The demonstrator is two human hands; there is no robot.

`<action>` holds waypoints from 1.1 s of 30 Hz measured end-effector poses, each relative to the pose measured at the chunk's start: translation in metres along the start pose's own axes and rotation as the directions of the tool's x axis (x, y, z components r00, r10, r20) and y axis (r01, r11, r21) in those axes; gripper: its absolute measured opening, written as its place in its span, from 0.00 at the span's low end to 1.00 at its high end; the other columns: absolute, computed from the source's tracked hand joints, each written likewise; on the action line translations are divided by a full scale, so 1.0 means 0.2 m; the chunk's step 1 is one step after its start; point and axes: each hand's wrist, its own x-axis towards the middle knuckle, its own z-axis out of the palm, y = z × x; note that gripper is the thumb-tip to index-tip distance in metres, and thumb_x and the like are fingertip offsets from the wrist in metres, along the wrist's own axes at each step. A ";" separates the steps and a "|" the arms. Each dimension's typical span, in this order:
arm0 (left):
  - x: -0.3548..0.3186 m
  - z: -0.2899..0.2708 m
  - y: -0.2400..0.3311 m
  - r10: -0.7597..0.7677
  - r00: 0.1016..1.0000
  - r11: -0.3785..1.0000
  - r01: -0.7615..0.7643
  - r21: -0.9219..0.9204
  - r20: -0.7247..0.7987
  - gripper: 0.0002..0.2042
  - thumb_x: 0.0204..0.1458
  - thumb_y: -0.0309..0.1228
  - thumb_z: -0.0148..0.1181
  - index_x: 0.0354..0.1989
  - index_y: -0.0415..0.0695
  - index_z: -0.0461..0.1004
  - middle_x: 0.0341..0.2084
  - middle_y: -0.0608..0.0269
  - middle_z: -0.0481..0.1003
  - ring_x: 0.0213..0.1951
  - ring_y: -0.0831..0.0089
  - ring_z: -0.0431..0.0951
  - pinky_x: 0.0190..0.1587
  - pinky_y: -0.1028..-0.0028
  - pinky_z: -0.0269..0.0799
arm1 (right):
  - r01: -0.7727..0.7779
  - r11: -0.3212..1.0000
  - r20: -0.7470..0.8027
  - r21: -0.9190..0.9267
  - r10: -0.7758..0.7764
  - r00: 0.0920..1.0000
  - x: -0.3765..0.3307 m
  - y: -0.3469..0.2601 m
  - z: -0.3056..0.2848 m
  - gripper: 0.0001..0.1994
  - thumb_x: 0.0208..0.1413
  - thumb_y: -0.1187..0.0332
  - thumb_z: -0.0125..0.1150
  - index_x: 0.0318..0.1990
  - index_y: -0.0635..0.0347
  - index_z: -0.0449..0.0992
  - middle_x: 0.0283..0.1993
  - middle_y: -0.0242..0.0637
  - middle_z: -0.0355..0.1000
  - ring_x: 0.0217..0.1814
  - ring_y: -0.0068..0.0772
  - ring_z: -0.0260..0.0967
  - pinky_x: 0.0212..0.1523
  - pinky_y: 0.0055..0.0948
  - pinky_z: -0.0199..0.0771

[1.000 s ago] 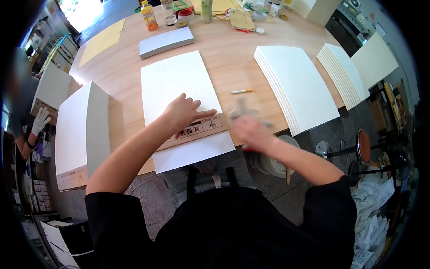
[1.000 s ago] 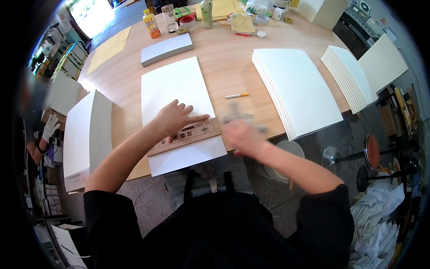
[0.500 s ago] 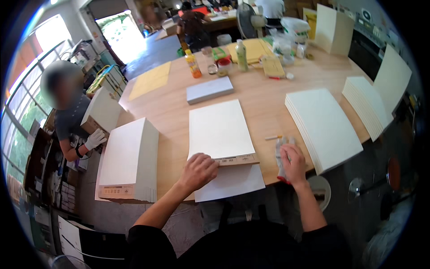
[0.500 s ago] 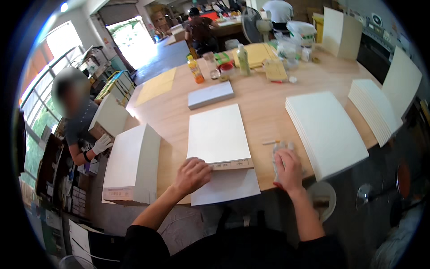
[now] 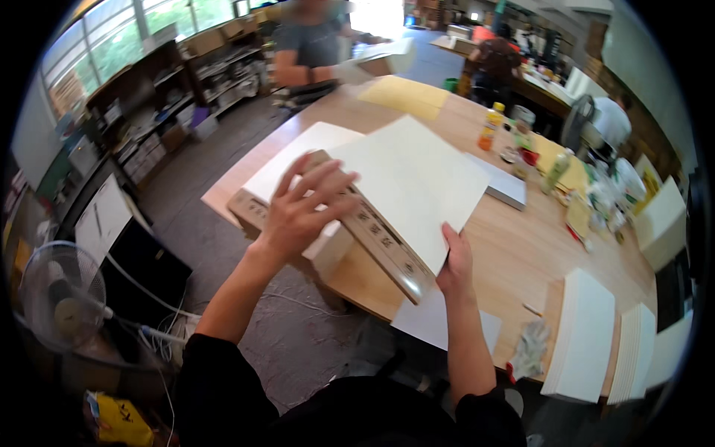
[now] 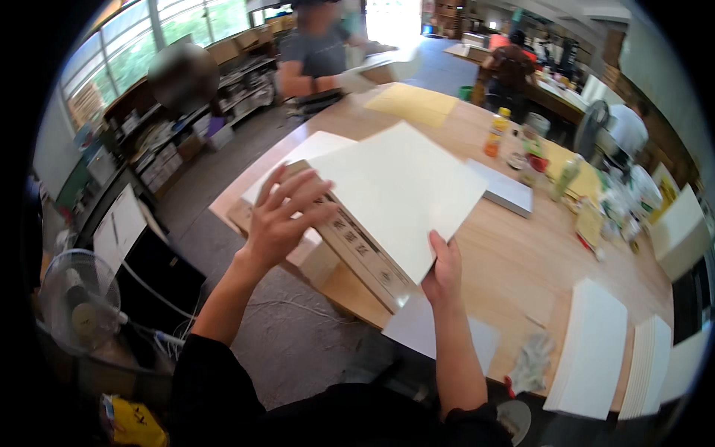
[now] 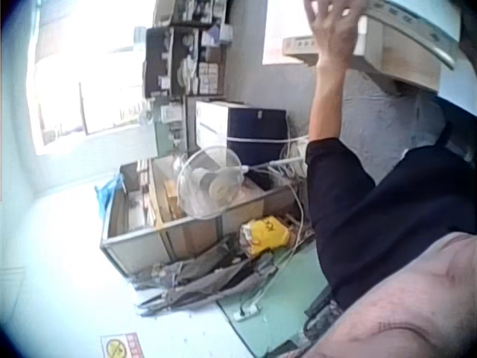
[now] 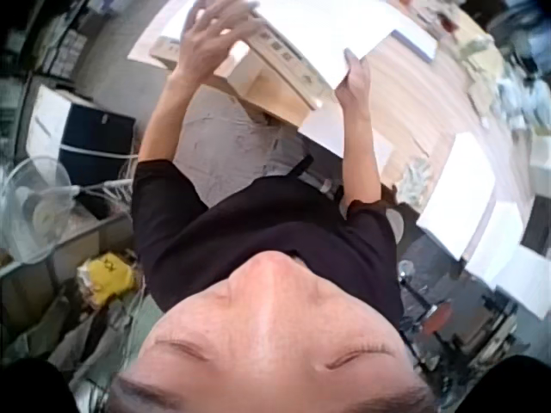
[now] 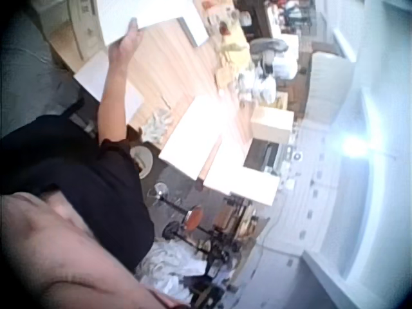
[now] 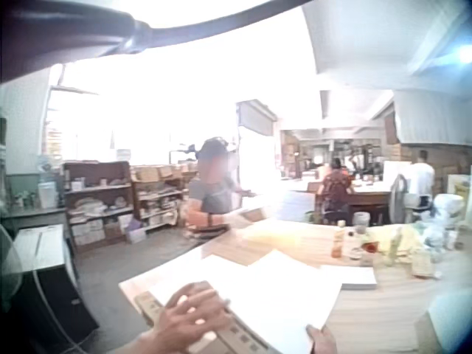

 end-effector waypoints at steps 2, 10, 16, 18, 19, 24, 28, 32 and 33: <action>-0.25 -0.09 -0.20 -0.138 0.990 0.977 0.130 0.169 0.031 0.16 0.53 0.32 0.71 0.51 0.62 0.85 0.62 0.73 0.79 0.69 0.63 0.73 0.77 0.51 0.60 | -0.009 1.000 0.072 0.017 0.008 0.997 0.14 0.09 0.21 0.20 0.74 0.70 0.53 0.68 0.68 0.65 0.62 0.43 0.75 0.61 0.35 0.76 0.60 0.38 0.80; -0.94 -0.15 -0.65 -0.656 0.669 0.634 0.739 -0.227 0.349 0.31 0.44 0.35 0.78 0.62 0.56 0.82 0.67 0.60 0.76 0.69 0.58 0.73 0.71 0.60 0.69 | 0.021 0.798 0.133 -0.602 0.075 0.988 0.39 0.49 0.53 0.23 0.68 0.59 0.68 0.58 0.68 0.68 0.39 0.39 0.80 0.36 0.27 0.78 0.36 0.25 0.77; -1.04 -0.09 -0.72 -0.758 0.424 0.091 0.822 -0.563 0.496 0.31 0.45 0.26 0.79 0.63 0.47 0.81 0.66 0.59 0.76 0.65 0.66 0.75 0.66 0.67 0.74 | 0.098 0.737 0.180 -0.669 0.032 0.983 0.43 0.51 0.55 0.24 0.68 0.60 0.66 0.58 0.72 0.68 0.36 0.38 0.80 0.29 0.20 0.73 0.27 0.23 0.71; -1.03 -0.10 -0.74 -0.760 0.334 -0.002 0.856 -0.517 0.557 0.30 0.46 0.23 0.78 0.63 0.44 0.81 0.66 0.59 0.76 0.62 0.67 0.76 0.64 0.69 0.76 | 0.035 0.717 0.206 -0.697 0.153 0.967 0.42 0.42 0.51 0.23 0.69 0.60 0.66 0.57 0.72 0.67 0.40 0.41 0.81 0.31 0.21 0.75 0.29 0.23 0.73; -1.02 -0.10 -0.74 -0.767 0.344 0.033 0.865 -0.501 0.542 0.30 0.47 0.25 0.78 0.63 0.45 0.81 0.63 0.61 0.76 0.59 0.68 0.77 0.62 0.70 0.78 | 0.008 0.677 0.207 -0.736 0.214 0.954 0.39 0.35 0.49 0.25 0.69 0.61 0.64 0.60 0.74 0.67 0.42 0.40 0.82 0.32 0.21 0.76 0.30 0.22 0.74; -0.99 -0.12 -0.72 -0.730 0.421 0.152 0.868 -0.472 0.539 0.31 0.55 0.38 0.76 0.67 0.46 0.76 0.62 0.60 0.77 0.59 0.64 0.77 0.63 0.64 0.77 | 0.146 0.701 0.128 -0.698 -0.078 0.989 -0.04 0.11 0.08 0.23 0.70 0.68 0.60 0.68 0.70 0.68 0.41 0.36 0.82 0.32 0.21 0.75 0.33 0.24 0.77; -1.12 -0.20 -0.93 -0.840 0.540 0.358 0.607 -0.710 0.038 0.26 0.71 0.44 0.49 0.72 0.42 0.68 0.70 0.51 0.70 0.72 0.60 0.67 0.76 0.57 0.60 | 0.015 0.702 -0.034 -0.712 -0.056 0.998 -0.65 -0.07 -0.20 0.12 0.71 0.67 0.60 0.53 0.66 0.82 0.36 0.36 0.82 0.34 0.20 0.77 0.37 0.23 0.77; -0.35 0.14 -0.21 -0.736 0.661 0.464 0.334 -0.821 -0.147 0.24 0.72 0.44 0.42 0.61 0.37 0.72 0.59 0.49 0.75 0.64 0.58 0.73 0.73 0.58 0.64 | -0.074 0.649 -0.293 -0.757 -0.236 0.927 -1.12 -0.33 -0.43 0.12 0.72 0.69 0.59 0.52 0.69 0.82 0.37 0.35 0.81 0.34 0.18 0.74 0.37 0.21 0.76; -0.18 0.29 0.03 -0.683 0.717 0.410 0.216 -0.886 -0.141 0.24 0.73 0.44 0.41 0.60 0.36 0.73 0.57 0.49 0.75 0.62 0.58 0.74 0.71 0.58 0.65 | -0.068 0.665 -0.337 -0.744 -0.286 0.897 -1.24 -0.34 -0.49 0.11 0.72 0.70 0.58 0.51 0.70 0.82 0.38 0.35 0.81 0.34 0.17 0.74 0.37 0.21 0.76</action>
